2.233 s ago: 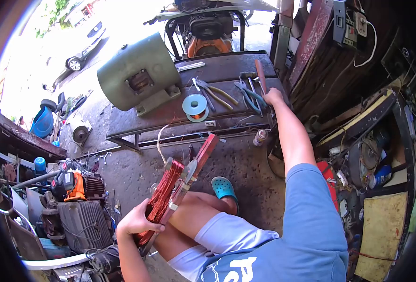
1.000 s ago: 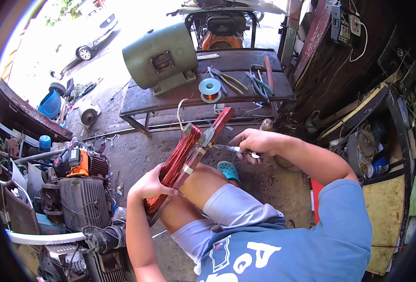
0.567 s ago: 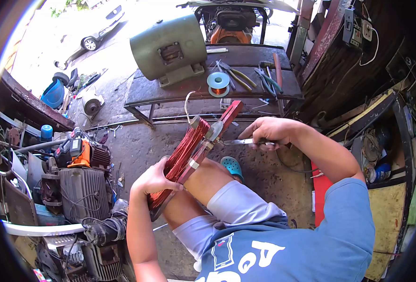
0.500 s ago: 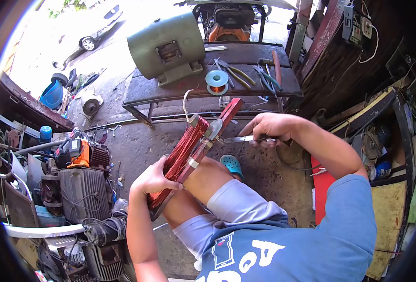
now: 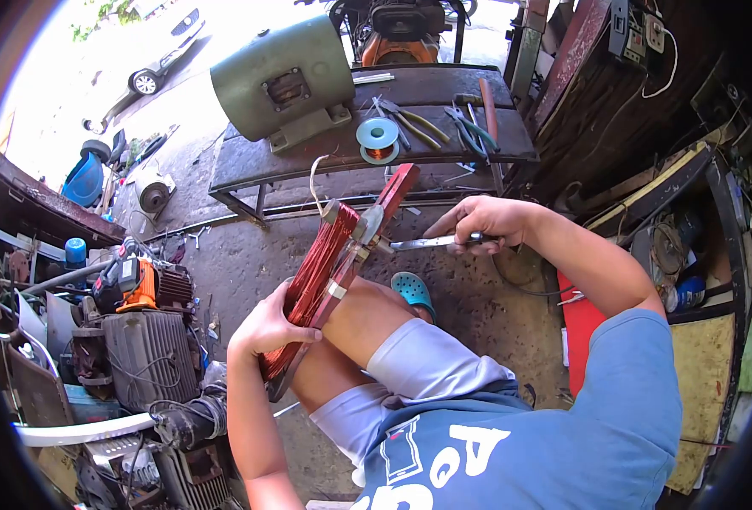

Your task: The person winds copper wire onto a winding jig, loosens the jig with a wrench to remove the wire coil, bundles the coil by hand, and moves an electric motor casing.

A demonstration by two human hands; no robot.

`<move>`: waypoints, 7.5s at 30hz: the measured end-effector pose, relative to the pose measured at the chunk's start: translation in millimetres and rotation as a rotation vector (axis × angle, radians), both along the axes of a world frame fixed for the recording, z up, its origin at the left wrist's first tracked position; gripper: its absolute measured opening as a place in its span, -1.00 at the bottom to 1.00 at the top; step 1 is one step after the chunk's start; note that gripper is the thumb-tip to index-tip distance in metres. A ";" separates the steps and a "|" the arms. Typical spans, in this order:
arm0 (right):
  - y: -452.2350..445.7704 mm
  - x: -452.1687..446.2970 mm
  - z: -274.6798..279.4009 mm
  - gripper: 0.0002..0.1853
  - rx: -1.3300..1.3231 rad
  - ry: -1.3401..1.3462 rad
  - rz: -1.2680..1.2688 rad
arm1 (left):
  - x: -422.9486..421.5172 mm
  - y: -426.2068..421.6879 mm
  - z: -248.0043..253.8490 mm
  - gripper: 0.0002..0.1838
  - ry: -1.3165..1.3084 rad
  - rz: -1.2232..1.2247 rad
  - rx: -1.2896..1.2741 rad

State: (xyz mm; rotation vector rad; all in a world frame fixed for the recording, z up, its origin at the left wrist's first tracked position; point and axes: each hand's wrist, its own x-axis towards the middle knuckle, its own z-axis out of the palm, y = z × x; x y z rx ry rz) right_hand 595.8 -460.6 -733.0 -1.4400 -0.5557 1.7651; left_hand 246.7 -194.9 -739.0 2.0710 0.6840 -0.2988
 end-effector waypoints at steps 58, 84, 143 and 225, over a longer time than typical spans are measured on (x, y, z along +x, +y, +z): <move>-29.2 -125.1 -109.7 -0.87 0.809 -1.448 -0.508 | 12.0 18.1 -19.0 -0.25 0.093 0.137 -0.230; 166.8 -7.6 -199.5 -0.36 0.249 0.978 -1.303 | 11.3 19.2 -28.0 -0.30 0.059 0.127 -0.242; 161.3 4.7 -210.2 -0.47 0.272 1.250 -1.125 | 19.8 16.8 -28.6 -0.15 0.044 0.091 -0.159; 46.9 -123.2 -113.1 -0.75 1.313 -1.148 -0.021 | 23.1 15.6 -16.7 -0.20 0.085 0.128 -0.198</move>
